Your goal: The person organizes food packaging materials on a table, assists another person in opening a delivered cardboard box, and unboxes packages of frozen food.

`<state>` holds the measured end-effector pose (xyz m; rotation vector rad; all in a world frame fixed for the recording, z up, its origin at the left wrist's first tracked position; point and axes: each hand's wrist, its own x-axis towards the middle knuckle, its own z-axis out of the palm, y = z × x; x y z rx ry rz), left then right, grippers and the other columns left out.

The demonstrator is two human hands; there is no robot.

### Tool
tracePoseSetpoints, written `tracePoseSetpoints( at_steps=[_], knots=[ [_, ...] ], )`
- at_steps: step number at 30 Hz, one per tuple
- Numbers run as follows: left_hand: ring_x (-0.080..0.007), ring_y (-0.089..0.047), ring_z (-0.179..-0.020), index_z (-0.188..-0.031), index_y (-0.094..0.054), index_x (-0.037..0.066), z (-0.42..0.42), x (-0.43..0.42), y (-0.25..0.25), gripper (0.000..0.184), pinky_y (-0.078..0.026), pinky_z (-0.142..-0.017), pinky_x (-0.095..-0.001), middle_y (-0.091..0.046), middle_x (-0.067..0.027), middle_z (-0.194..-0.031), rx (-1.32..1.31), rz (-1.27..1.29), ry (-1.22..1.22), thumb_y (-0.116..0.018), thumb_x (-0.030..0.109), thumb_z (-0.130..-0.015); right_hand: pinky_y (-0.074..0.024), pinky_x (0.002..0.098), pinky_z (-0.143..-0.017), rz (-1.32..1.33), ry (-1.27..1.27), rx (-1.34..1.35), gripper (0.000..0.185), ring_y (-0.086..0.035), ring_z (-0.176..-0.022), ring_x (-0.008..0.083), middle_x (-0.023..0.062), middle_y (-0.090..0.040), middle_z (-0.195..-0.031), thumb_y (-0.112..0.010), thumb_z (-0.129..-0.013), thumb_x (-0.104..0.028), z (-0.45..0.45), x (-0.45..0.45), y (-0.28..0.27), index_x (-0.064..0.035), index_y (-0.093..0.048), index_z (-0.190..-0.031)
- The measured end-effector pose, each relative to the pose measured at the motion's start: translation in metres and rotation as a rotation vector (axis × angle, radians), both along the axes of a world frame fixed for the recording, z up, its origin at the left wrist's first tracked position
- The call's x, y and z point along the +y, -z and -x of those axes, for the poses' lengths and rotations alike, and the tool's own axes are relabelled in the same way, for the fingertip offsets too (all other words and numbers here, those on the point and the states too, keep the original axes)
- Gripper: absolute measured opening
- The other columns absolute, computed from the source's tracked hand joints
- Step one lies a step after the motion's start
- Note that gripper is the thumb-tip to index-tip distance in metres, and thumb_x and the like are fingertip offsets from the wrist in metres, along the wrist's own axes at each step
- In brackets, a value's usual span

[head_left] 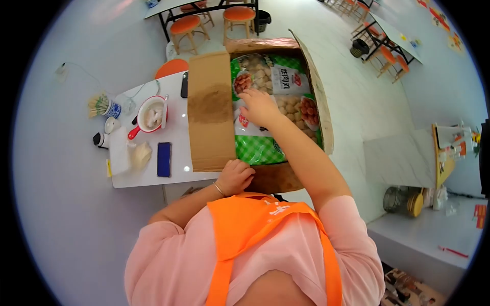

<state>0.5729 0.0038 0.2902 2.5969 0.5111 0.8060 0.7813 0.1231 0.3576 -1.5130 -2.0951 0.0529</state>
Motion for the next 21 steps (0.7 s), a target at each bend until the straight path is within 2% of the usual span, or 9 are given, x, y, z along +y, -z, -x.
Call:
tracePoseSetpoints(
  at_steps=[2,3,5,8,9,12,13,16,21],
  knots=[
    [-0.0263,-0.053,-0.086,-0.093,-0.061,0.013,0.001,-0.003,-0.001,0.024,-0.041,-0.074,-0.0392,-0.055,-0.005,-0.089,-0.008,0.008,-0.022,-0.072,0.013,-0.071,-0.0427,0.0466,-0.096,0.454,0.089,-0.18,0.034,-0.058,-0.111,0.0334,0.0196,-0.063,-0.115,-0.061,-0.082,-0.021,0.02,0.025,-0.007,-0.0036,-0.065,-0.112],
    [-0.0259,-0.053,-0.087,-0.094,-0.061,0.013,0.002,-0.004,-0.001,0.023,-0.041,-0.075,-0.0389,-0.055,-0.0053,-0.09,0.0,0.018,-0.026,-0.071,0.013,-0.073,-0.0427,0.0466,-0.096,0.443,0.084,-0.181,0.034,-0.058,-0.111,0.0334,0.0196,-0.063,-0.115,-0.061,-0.082,-0.021,0.026,0.039,-0.004,-0.0036,-0.065,-0.112],
    [-0.0261,-0.054,-0.089,-0.095,-0.061,0.012,0.003,-0.005,0.003,0.022,-0.042,-0.076,-0.0393,-0.055,-0.0056,-0.093,0.01,0.024,-0.034,-0.069,0.013,-0.075,-0.0475,0.0455,-0.09,0.775,0.012,-0.383,0.032,-0.06,-0.108,0.0343,0.0188,-0.065,-0.112,-0.057,-0.083,-0.022,0.032,0.062,0.011,-0.005,-0.069,-0.107],
    [-0.026,-0.054,-0.087,-0.092,-0.061,0.013,0.004,-0.007,0.002,0.022,-0.042,-0.074,-0.0393,-0.056,-0.0048,-0.091,-0.03,0.021,-0.054,-0.069,0.01,-0.073,-0.0504,0.0455,-0.085,0.788,-0.029,-0.324,0.032,-0.062,-0.103,0.0349,0.0169,-0.067,-0.11,-0.057,-0.082,-0.027,0.029,0.072,0.015,-0.0075,-0.071,-0.103],
    [-0.0257,-0.054,-0.087,-0.093,-0.062,0.014,0.004,-0.007,0.001,0.021,-0.042,-0.074,-0.0393,-0.056,-0.0044,-0.091,-0.039,0.023,-0.06,-0.068,0.009,-0.073,-0.051,0.0466,-0.081,0.7,-0.103,-0.304,0.038,-0.064,-0.093,0.0379,0.0182,-0.069,-0.101,-0.06,-0.078,-0.035,0.023,0.08,0.031,-0.0059,-0.071,-0.099],
    [-0.0257,-0.054,-0.087,-0.093,-0.062,0.014,0.005,-0.008,0.002,0.021,-0.042,-0.074,-0.0393,-0.056,-0.0042,-0.091,-0.033,0.037,-0.062,-0.068,0.01,-0.073,-0.0511,0.0464,-0.079,0.637,-0.128,-0.295,0.037,-0.064,-0.09,0.0385,0.0201,-0.068,-0.098,-0.06,-0.077,-0.034,0.02,0.095,0.048,-0.003,-0.071,-0.095],
    [-0.0256,-0.054,-0.087,-0.093,-0.062,0.014,0.004,-0.008,0.001,0.021,-0.042,-0.075,-0.0394,-0.056,-0.0043,-0.092,-0.02,0.027,-0.072,-0.068,0.01,-0.073,-0.051,0.0457,-0.078,0.704,-0.107,-0.348,0.035,-0.064,-0.089,0.0383,0.0217,-0.068,-0.094,-0.061,-0.075,-0.031,0.019,0.099,0.046,-0.0017,-0.071,-0.091],
    [-0.0255,-0.054,-0.087,-0.092,-0.062,0.014,0.005,-0.007,-0.001,0.021,-0.042,-0.075,-0.0393,-0.056,-0.0043,-0.092,-0.02,0.02,-0.06,-0.068,0.01,-0.073,-0.051,0.0452,-0.079,0.752,-0.031,-0.266,0.033,-0.064,-0.091,0.0374,0.0211,-0.068,-0.097,-0.059,-0.075,-0.025,0.018,0.099,0.042,-0.0017,-0.07,-0.096],
    [-0.0257,-0.053,-0.089,-0.095,-0.062,0.013,0.004,-0.003,-0.004,0.021,-0.042,-0.077,-0.0391,-0.056,-0.0048,-0.093,0.001,0.042,-0.041,-0.067,0.01,-0.074,-0.0496,0.0438,-0.084,0.687,0.064,-0.217,0.035,-0.062,-0.098,0.0348,0.0188,-0.067,-0.104,-0.061,-0.08,-0.029,0.005,0.078,0.006,-0.0028,-0.067,-0.104]
  ],
)
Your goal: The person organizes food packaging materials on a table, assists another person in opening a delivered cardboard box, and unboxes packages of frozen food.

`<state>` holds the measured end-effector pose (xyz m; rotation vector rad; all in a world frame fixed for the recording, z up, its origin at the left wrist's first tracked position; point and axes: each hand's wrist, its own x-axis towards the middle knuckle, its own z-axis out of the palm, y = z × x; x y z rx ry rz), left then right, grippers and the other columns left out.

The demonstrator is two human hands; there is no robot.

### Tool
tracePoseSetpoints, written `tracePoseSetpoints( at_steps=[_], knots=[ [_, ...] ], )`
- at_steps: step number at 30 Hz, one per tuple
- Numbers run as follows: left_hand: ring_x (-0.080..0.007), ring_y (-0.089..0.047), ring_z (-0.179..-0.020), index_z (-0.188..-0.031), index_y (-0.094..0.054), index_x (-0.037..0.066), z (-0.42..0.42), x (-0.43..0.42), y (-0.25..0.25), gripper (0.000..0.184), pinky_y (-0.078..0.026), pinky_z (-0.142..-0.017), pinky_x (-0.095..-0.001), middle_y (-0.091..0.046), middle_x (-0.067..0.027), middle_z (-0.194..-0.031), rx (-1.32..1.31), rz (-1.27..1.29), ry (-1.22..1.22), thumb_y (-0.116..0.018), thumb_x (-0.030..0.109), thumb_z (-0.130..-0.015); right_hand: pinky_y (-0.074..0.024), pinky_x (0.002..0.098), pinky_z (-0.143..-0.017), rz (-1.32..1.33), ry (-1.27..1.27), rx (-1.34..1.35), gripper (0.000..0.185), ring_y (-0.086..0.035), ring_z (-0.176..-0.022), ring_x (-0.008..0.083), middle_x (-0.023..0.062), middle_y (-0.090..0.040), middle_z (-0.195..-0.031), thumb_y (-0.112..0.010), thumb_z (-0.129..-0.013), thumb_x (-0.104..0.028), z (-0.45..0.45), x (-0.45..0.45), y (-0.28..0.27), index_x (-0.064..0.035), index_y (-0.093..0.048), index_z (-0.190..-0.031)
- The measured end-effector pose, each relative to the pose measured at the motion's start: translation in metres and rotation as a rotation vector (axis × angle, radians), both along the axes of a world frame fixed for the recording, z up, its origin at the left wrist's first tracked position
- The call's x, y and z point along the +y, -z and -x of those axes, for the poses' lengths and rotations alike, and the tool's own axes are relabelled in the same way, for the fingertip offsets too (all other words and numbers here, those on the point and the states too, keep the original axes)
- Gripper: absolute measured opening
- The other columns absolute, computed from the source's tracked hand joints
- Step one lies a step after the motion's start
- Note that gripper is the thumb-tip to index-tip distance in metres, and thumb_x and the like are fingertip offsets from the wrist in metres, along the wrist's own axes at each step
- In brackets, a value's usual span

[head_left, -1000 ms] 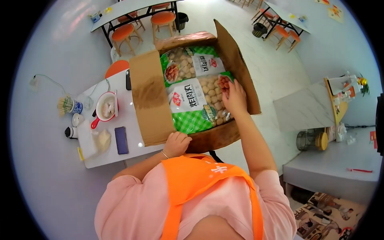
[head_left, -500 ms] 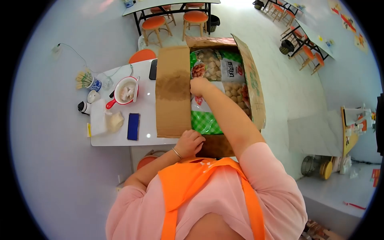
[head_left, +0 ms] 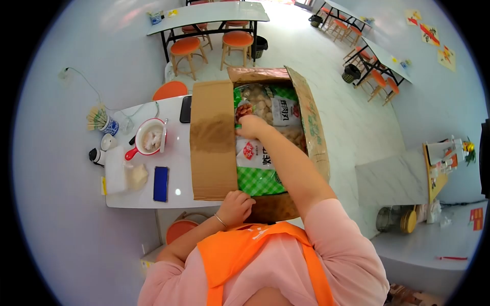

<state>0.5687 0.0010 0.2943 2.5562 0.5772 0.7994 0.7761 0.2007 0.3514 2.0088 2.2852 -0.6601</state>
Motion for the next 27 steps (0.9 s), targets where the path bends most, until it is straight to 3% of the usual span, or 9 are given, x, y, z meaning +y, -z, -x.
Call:
tracePoseSetpoints(
  at_steps=[3,7,10,16,18,21,22,24,27],
  knots=[
    [-0.0249,-0.053,-0.087,-0.093,-0.063,0.014,-0.001,-0.002,-0.003,0.021,-0.041,-0.076,-0.0384,-0.056,-0.0035,-0.09,-0.034,0.018,-0.003,-0.068,0.009,-0.072,-0.0488,0.0431,-0.085,-0.019,0.068,0.102,0.037,-0.062,-0.098,0.0335,0.017,-0.067,-0.102,-0.064,-0.084,-0.036,-0.007,-0.018,-0.009,-0.0037,-0.067,-0.101],
    [-0.025,-0.054,-0.089,-0.094,-0.063,0.013,0.001,0.001,-0.001,0.02,-0.042,-0.077,-0.0381,-0.056,-0.0045,-0.091,-0.047,0.026,0.009,-0.066,0.011,-0.075,-0.0485,0.0455,-0.08,-0.124,0.117,0.081,0.025,-0.062,-0.093,0.0351,0.0156,-0.066,-0.095,-0.065,-0.084,-0.029,-0.003,-0.031,-0.018,-0.0058,-0.068,-0.093],
    [-0.0256,-0.054,-0.087,-0.094,-0.063,0.011,0.001,0.004,-0.003,0.02,-0.042,-0.075,-0.0383,-0.056,-0.0053,-0.09,-0.09,0.046,0.019,-0.066,0.009,-0.074,-0.048,0.0452,-0.077,-0.379,0.199,0.231,0.021,-0.061,-0.091,0.036,0.0165,-0.064,-0.092,-0.065,-0.082,-0.025,-0.01,-0.048,-0.03,-0.005,-0.066,-0.086],
    [-0.0298,-0.054,-0.084,-0.094,-0.06,0.008,0.001,0.006,-0.02,0.024,-0.043,-0.077,-0.0395,-0.057,-0.0096,-0.091,-0.287,0.257,-0.016,-0.066,0.002,-0.073,-0.0482,0.0417,-0.074,-0.616,0.333,0.429,0.013,-0.06,-0.084,0.0347,0.0133,-0.063,-0.085,-0.068,-0.08,-0.016,-0.034,-0.094,-0.087,-0.0042,-0.065,-0.084],
    [-0.031,-0.054,-0.084,-0.096,-0.059,0.008,-0.003,0.011,-0.041,0.026,-0.043,-0.078,-0.0394,-0.057,-0.0108,-0.091,-0.378,0.299,-0.056,-0.067,0.001,-0.072,-0.0471,0.0358,-0.07,-0.706,0.346,0.584,0.006,-0.058,-0.076,0.0278,0.0102,-0.06,-0.079,-0.068,-0.08,-0.006,-0.05,-0.11,-0.104,-0.0022,-0.063,-0.082],
    [-0.0345,-0.054,-0.102,-0.114,-0.053,0.004,-0.013,0.03,-0.09,0.054,-0.045,-0.088,-0.0422,-0.054,-0.0173,-0.111,-0.441,0.311,-0.211,-0.079,0.016,-0.069,-0.0438,0.0286,-0.07,-0.847,0.371,0.731,0.005,-0.054,-0.073,0.0198,0.0066,-0.056,-0.076,-0.066,-0.081,0.0,-0.06,-0.137,-0.14,-0.0015,-0.061,-0.081],
    [-0.0345,-0.054,-0.102,-0.114,-0.053,0.004,-0.016,0.034,-0.1,0.054,-0.045,-0.088,-0.0422,-0.054,-0.0173,-0.111,-0.442,0.302,-0.215,-0.079,0.016,-0.069,-0.0429,0.0269,-0.071,-0.882,0.346,0.723,0.004,-0.054,-0.075,0.0167,0.0045,-0.056,-0.077,-0.065,-0.082,0.0,-0.07,-0.143,-0.144,-0.0012,-0.061,-0.082],
    [-0.0352,-0.052,-0.11,-0.123,-0.048,0.003,-0.021,0.034,-0.116,0.071,-0.043,-0.094,-0.0423,-0.051,-0.0176,-0.121,-0.315,0.479,0.053,-0.084,0.026,-0.066,-0.0428,0.0259,-0.071,-0.936,0.385,0.816,0.003,-0.053,-0.075,0.0146,0.0031,-0.058,-0.078,-0.064,-0.085,-0.001,-0.077,-0.16,-0.16,-0.0014,-0.061,-0.084],
    [-0.0354,-0.051,-0.114,-0.126,-0.047,0.003,-0.029,0.029,-0.135,0.077,-0.041,-0.097,-0.0425,-0.051,-0.0173,-0.125,-0.369,0.373,0.281,-0.084,0.032,-0.065,-0.0428,0.0239,-0.071,-1.073,0.508,1.024,0.004,-0.052,-0.076,0.0108,0.0011,-0.06,-0.081,-0.06,-0.091,-0.003,-0.085,-0.18,-0.18,-0.0013,-0.061,-0.087]
  ],
)
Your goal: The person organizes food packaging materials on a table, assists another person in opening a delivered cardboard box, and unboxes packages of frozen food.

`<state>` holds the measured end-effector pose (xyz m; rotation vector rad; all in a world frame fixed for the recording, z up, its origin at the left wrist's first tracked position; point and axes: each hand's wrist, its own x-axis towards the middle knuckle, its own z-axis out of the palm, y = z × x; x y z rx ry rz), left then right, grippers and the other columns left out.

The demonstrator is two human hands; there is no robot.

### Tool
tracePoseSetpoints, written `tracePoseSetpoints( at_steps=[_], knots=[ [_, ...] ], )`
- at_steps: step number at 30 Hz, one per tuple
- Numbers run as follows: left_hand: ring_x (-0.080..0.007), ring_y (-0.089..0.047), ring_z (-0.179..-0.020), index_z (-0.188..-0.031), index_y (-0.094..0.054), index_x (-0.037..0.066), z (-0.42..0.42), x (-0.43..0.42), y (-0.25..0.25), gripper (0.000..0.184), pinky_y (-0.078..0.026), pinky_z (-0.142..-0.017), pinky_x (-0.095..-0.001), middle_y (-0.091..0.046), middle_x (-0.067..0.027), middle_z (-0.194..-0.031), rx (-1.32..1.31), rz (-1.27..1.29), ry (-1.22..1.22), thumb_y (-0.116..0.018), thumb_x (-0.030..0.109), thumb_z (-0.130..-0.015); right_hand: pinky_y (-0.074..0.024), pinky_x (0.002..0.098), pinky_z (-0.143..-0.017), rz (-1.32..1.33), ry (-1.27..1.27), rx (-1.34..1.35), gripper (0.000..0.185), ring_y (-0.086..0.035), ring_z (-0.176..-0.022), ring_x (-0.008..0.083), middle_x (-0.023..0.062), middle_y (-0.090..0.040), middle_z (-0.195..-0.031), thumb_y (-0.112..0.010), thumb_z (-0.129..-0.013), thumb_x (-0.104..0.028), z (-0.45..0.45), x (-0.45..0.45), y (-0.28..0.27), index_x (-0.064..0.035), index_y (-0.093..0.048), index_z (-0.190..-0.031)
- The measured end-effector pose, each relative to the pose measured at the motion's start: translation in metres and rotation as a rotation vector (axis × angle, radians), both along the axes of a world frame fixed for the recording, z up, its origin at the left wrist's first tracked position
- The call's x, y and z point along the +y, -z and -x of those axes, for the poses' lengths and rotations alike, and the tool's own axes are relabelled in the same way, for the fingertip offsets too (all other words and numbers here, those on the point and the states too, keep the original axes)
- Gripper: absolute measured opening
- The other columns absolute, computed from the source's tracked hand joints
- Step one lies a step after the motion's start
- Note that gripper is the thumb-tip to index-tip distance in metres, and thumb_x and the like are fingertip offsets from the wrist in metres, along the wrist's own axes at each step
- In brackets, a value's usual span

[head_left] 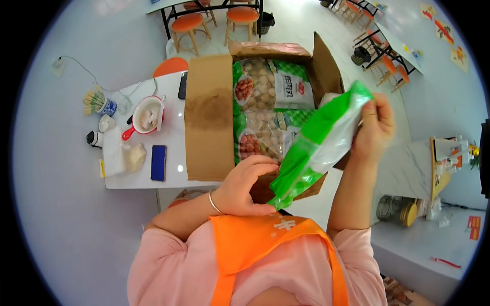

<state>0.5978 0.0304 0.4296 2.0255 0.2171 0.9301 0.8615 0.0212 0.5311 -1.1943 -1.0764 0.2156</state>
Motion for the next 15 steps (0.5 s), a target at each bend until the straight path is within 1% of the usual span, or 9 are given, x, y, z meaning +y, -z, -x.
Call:
tracePoseSetpoints(
  at_steps=[1,4,6,8,9,10,12,13,15],
  knots=[
    [-0.0356,-0.051,-0.115,-0.131,-0.045,0.002,0.0,-0.002,-0.004,0.084,-0.041,-0.097,-0.0427,-0.051,-0.0177,-0.128,-0.001,-0.025,0.003,-0.084,0.035,-0.065,-0.0429,0.0229,-0.071,-0.075,0.051,0.138,0.006,-0.052,-0.076,0.009,0.0005,-0.061,-0.083,-0.058,-0.093,-0.005,-0.001,-0.008,-0.002,-0.0011,-0.061,-0.089],
    [-0.0359,-0.051,-0.115,-0.135,-0.043,0.002,-0.002,-0.008,-0.017,0.089,-0.041,-0.097,-0.0425,-0.05,-0.0182,-0.13,-0.018,-0.054,-0.027,-0.085,0.035,-0.063,-0.0429,0.0217,-0.071,-0.185,0.1,0.22,0.009,-0.052,-0.075,0.0075,0.0009,-0.062,-0.085,-0.055,-0.096,-0.007,-0.002,-0.016,-0.007,-0.001,-0.061,-0.092],
    [-0.0367,-0.052,-0.113,-0.134,-0.043,-0.001,-0.006,-0.007,-0.011,0.084,-0.042,-0.096,-0.0422,-0.052,-0.0196,-0.128,-0.057,-0.072,-0.06,-0.082,0.031,-0.067,-0.0428,0.0217,-0.073,-0.17,0.117,0.274,0.009,-0.052,-0.079,0.0072,0.0007,-0.061,-0.086,-0.055,-0.096,-0.008,-0.004,-0.02,0.004,-0.0006,-0.06,-0.092],
    [-0.0378,-0.055,-0.11,-0.131,-0.046,-0.003,-0.011,-0.007,-0.004,0.072,-0.044,-0.094,-0.0416,-0.053,-0.0212,-0.125,-0.059,-0.03,-0.199,-0.078,0.026,-0.074,-0.042,0.0215,-0.074,-0.147,0.1,0.123,0.01,-0.051,-0.079,0.0071,0.0007,-0.061,-0.087,-0.056,-0.096,-0.008,-0.009,-0.024,0.017,-0.0002,-0.061,-0.092],
    [-0.0387,-0.057,-0.106,-0.128,-0.048,-0.005,-0.014,-0.009,-0.005,0.06,-0.046,-0.091,-0.0408,-0.055,-0.0226,-0.123,-0.071,-0.04,-0.242,-0.072,0.021,-0.08,-0.0433,0.0238,-0.08,-0.14,0.026,0.11,0.01,-0.055,-0.085,0.0098,0.0023,-0.062,-0.09,-0.055,-0.097,-0.007,-0.013,-0.028,0.016,0.0007,-0.061,-0.099],
    [-0.0387,-0.057,-0.106,-0.128,-0.048,-0.005,-0.014,-0.008,-0.005,0.06,-0.046,-0.091,-0.0408,-0.055,-0.0226,-0.123,-0.072,-0.041,-0.242,-0.072,0.021,-0.08,-0.0433,0.0238,-0.08,-0.14,0.026,0.109,0.01,-0.055,-0.085,0.0098,0.0023,-0.062,-0.09,-0.055,-0.097,-0.007,-0.015,-0.029,0.015,0.0007,-0.061,-0.099],
    [-0.0386,-0.058,-0.105,-0.128,-0.049,-0.005,-0.014,-0.009,-0.007,0.056,-0.047,-0.09,-0.0404,-0.056,-0.0225,-0.122,-0.072,-0.072,-0.262,-0.069,0.022,-0.083,-0.0429,0.0231,-0.081,0.071,0.079,0.036,0.011,-0.055,-0.087,0.0095,0.0022,-0.062,-0.091,-0.057,-0.096,-0.008,-0.017,-0.033,0.006,0.001,-0.061,-0.099],
    [-0.0386,-0.058,-0.105,-0.128,-0.049,-0.005,-0.015,-0.009,-0.007,0.056,-0.047,-0.09,-0.0404,-0.056,-0.0225,-0.122,-0.073,-0.072,-0.262,-0.069,0.022,-0.083,-0.043,0.0232,-0.083,0.102,0.061,0.041,0.014,-0.056,-0.092,0.0099,0.0027,-0.062,-0.098,-0.06,-0.094,-0.007,-0.022,-0.035,0.009,0.0007,-0.06,-0.106],
    [-0.0384,-0.059,-0.104,-0.128,-0.05,-0.004,-0.016,-0.008,-0.008,0.054,-0.048,-0.089,-0.0406,-0.057,-0.0223,-0.121,-0.07,-0.074,-0.269,-0.067,0.024,-0.085,-0.0438,0.0263,-0.085,0.086,0.132,-0.077,0.014,-0.057,-0.093,0.0126,0.0049,-0.061,-0.1,-0.062,-0.091,-0.008,-0.022,-0.033,0.004,0.0001,-0.06,-0.102]
  ],
)
